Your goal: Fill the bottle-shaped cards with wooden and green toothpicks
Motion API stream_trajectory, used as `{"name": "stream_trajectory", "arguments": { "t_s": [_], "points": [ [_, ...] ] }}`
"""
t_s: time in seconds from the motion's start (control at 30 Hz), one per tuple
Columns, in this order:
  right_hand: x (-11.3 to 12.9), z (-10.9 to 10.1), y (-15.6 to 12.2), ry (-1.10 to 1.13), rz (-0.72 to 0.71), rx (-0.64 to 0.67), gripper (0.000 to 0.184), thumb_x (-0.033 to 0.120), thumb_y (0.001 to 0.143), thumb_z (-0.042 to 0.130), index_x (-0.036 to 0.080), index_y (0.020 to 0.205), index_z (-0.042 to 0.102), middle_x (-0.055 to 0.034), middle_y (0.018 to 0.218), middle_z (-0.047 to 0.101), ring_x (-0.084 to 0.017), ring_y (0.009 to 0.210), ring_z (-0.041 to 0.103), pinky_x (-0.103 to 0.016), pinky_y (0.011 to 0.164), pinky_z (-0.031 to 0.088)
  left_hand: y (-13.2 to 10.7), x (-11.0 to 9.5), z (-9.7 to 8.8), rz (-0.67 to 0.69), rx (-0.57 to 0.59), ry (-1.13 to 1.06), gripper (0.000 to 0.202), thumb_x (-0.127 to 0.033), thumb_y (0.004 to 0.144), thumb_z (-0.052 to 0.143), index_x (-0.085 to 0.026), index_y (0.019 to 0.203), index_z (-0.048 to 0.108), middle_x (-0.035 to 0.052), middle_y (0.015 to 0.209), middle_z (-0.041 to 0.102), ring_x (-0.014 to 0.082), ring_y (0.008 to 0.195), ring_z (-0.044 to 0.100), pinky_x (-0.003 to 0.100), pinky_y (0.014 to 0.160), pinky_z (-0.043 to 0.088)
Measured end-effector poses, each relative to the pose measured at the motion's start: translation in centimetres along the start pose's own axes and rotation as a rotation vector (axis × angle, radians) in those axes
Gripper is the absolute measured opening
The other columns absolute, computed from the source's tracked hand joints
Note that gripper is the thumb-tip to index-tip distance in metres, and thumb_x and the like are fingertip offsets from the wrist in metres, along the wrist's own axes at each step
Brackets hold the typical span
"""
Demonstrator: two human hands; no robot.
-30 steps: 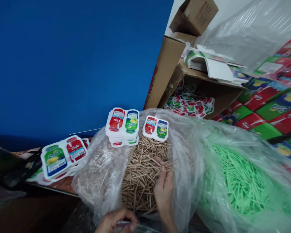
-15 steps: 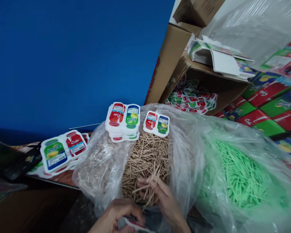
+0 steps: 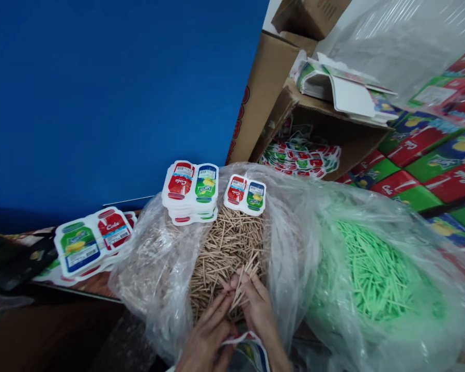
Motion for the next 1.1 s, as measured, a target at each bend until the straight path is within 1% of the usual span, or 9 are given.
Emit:
{"name": "stream_trajectory", "arguments": {
  "t_s": [0.1,0.2,0.3,0.4,0.5,0.63,0.73,0.93,1.1],
  "points": [
    [0.4,-0.2,-0.2,0.117,-0.015,-0.098,0.025,0.042,0.061,0.077,0.023,0.072,0.065,0.0044,0.06,0.056,-0.013,0.055,0.054,-0.027,0.06,0.047,-0.4,-0.4,-0.4,0.052,-0.073,-0.036,0.019,-0.007,0.082,0.044,-0.018,0.086,0.059,0.0138,0.142,0.042,0.0262,0.133,0.032,0.038,0.101,0.038],
    [1.0,-0.2,-0.1,0.18,0.023,-0.152,0.031,0.04,0.056,0.081,0.02,0.074,0.066,0.0067,0.058,0.051,-0.007,0.049,0.045,-0.021,0.051,0.041,-0.2,-0.3,-1.5,-0.022,-0.07,-0.184,0.014,-0.011,0.084,0.048,-0.02,0.089,0.058,0.0117,0.111,0.065,0.0231,0.11,0.056,0.032,0.088,0.047],
    [0.9,0.8,0.1,0.19,0.127,-0.078,0.036,0.039,0.056,0.083,0.017,0.076,0.064,0.008,0.055,0.048,-0.003,0.044,0.038,-0.016,0.044,0.035,0.4,-0.6,-1.6,-0.079,0.091,-0.352,0.01,-0.014,0.085,0.051,-0.02,0.088,0.059,0.0048,0.083,0.069,0.0162,0.081,0.063,0.024,0.073,0.048],
    [-0.1,2.4,0.0,0.167,0.214,0.048,0.039,0.043,0.056,0.082,0.016,0.076,0.061,0.0089,0.051,0.046,-0.002,0.04,0.034,-0.015,0.04,0.031,1.0,-0.5,-1.3,-0.152,0.181,-0.335,0.012,-0.019,0.086,0.051,-0.017,0.081,0.062,0.0057,0.076,0.068,0.016,0.074,0.062,0.022,0.068,0.046],
    [-1.2,3.4,-0.4,0.153,0.213,0.106,0.042,0.045,0.055,0.082,0.017,0.074,0.057,0.0101,0.049,0.045,-0.002,0.038,0.034,-0.016,0.039,0.031,1.2,0.2,-0.6,-0.244,0.211,-0.305,0.023,-0.026,0.087,0.049,-0.015,0.071,0.062,0.005,0.067,0.064,0.0151,0.065,0.058,0.022,0.06,0.043],
    [-1.9,3.4,-0.9,0.094,0.165,0.131,0.039,0.046,0.061,0.078,0.019,0.077,0.055,0.0098,0.049,0.049,-0.004,0.037,0.038,-0.019,0.042,0.038,0.5,1.1,0.3,-0.384,0.224,-0.406,0.026,-0.031,0.087,0.05,-0.015,0.074,0.065,0.0056,0.075,0.066,0.0158,0.071,0.06,0.021,0.064,0.044],
    [-1.9,3.0,-1.0,0.084,0.178,0.124,0.037,0.044,0.062,0.078,0.017,0.078,0.057,0.0094,0.049,0.049,-0.003,0.037,0.037,-0.018,0.041,0.037,0.3,0.9,0.4,-0.38,0.235,-0.463,0.023,-0.033,0.086,0.052,-0.016,0.08,0.067,0.0069,0.085,0.069,0.0176,0.081,0.062,0.024,0.074,0.045],
    [-1.0,2.5,-0.7,0.139,0.15,0.052,0.035,0.037,0.059,0.081,0.015,0.076,0.06,0.0067,0.055,0.053,-0.004,0.044,0.04,-0.019,0.046,0.04,1.4,-1.8,-0.5,-0.065,0.329,-0.551,0.052,-0.052,0.09,0.036,-0.016,0.076,0.071,0.0103,0.074,0.074,0.0181,0.075,0.066,0.024,0.072,0.046],
    [-1.9,3.1,-1.0,0.121,0.183,0.083,0.039,0.038,0.06,0.08,0.018,0.085,0.059,0.0068,0.055,0.055,-0.006,0.043,0.043,-0.021,0.048,0.04,2.1,-0.6,-0.5,-0.278,0.358,-0.426,0.027,-0.034,0.087,0.053,-0.017,0.077,0.071,0.0038,0.076,0.073,0.0162,0.074,0.065,0.022,0.072,0.045]
  ]
}}
Point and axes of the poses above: each hand's wrist, its own y-axis towards the middle knuckle, its own z-axis out of the palm, x = y × z, the point moved 7 cm from there along y, towards the middle knuckle
